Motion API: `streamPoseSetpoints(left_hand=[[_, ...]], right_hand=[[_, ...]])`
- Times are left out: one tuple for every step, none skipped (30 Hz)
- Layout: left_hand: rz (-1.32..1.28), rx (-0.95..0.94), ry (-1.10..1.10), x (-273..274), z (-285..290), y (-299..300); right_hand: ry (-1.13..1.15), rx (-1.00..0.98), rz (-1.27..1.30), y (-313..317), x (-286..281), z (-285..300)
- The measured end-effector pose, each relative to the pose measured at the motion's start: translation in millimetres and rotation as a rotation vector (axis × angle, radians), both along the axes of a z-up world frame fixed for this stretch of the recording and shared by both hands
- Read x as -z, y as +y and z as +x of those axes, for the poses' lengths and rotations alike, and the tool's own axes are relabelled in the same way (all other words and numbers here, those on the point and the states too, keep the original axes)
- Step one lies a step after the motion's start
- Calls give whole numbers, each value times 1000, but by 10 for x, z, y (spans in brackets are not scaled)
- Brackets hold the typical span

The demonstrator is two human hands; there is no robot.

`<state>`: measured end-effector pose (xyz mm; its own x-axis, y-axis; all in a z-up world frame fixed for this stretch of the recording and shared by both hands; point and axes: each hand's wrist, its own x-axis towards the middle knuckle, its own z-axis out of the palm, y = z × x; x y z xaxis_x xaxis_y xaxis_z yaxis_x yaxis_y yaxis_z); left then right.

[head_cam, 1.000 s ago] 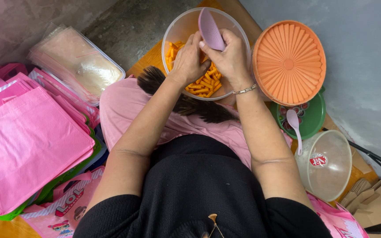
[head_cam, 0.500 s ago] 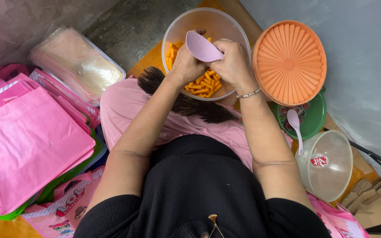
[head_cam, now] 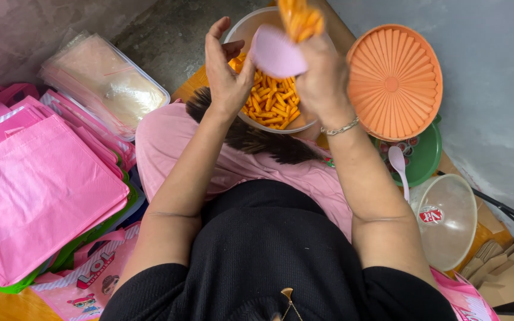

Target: The person is assembling gift bags by filling small plastic bags with cheese sticks using a spoon and then placing the filled bags into a larger pink gift bag.

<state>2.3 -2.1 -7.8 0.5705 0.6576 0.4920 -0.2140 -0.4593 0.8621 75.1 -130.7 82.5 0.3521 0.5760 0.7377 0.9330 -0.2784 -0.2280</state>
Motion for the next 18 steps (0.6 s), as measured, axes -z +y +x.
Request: streamPoseSetpoints(left_hand=[[6, 1, -3, -13, -34, 33], [12, 1, -6, -26, -70, 68], [13, 0, -8, -51, -108, 82], [-9, 2, -22, -73, -145, 95], [-34, -1, -29, -93, -206, 92], [-35, -9, -23, -99, -201, 101], [-36, -10, -33, -94, -197, 98], [-38, -10, -42, -93, -195, 94], [-33, -9, -52, -110, -183, 78], [-22, -4, -46, -130, -173, 62], [-18, -2, -31, -126, -198, 28], [-21, -3, -32, -141, -188, 22], [-21, 6, -37, -148, -195, 14], [-21, 15, -43, -156, -202, 4], [-18, 16, -44, -154, -216, 7], [-30, 23, -44, -157, -229, 7], [-41, 30, -44, -162, -239, 7], [-38, 33, -45, -182, -248, 17]], right_hand=[[265, 10, -433, -49, 183, 13], [520, 1, -873, -94, 367, 25], [517, 1, -873, -108, 310, 24], [628, 45, -863, -124, 256, 24], [744, 82, -857, -148, 209, 15], [746, 73, -862, -146, 129, 61], [609, 24, -672, -170, 62, 84], [470, -25, -485, -196, -10, 107], [460, -22, -480, -176, -48, 93], [290, 46, -373, -154, -88, 76], [128, 106, -273, -143, -107, 36], [127, 106, -276, -122, -22, 44], [87, 115, -292, -102, 74, 37], [47, 125, -307, -84, 170, 31], [46, 127, -304, -124, 333, 31], [192, 86, -573, -164, 493, 34], [337, 38, -841, -205, 652, 39], [337, 40, -837, -192, 559, 39]])
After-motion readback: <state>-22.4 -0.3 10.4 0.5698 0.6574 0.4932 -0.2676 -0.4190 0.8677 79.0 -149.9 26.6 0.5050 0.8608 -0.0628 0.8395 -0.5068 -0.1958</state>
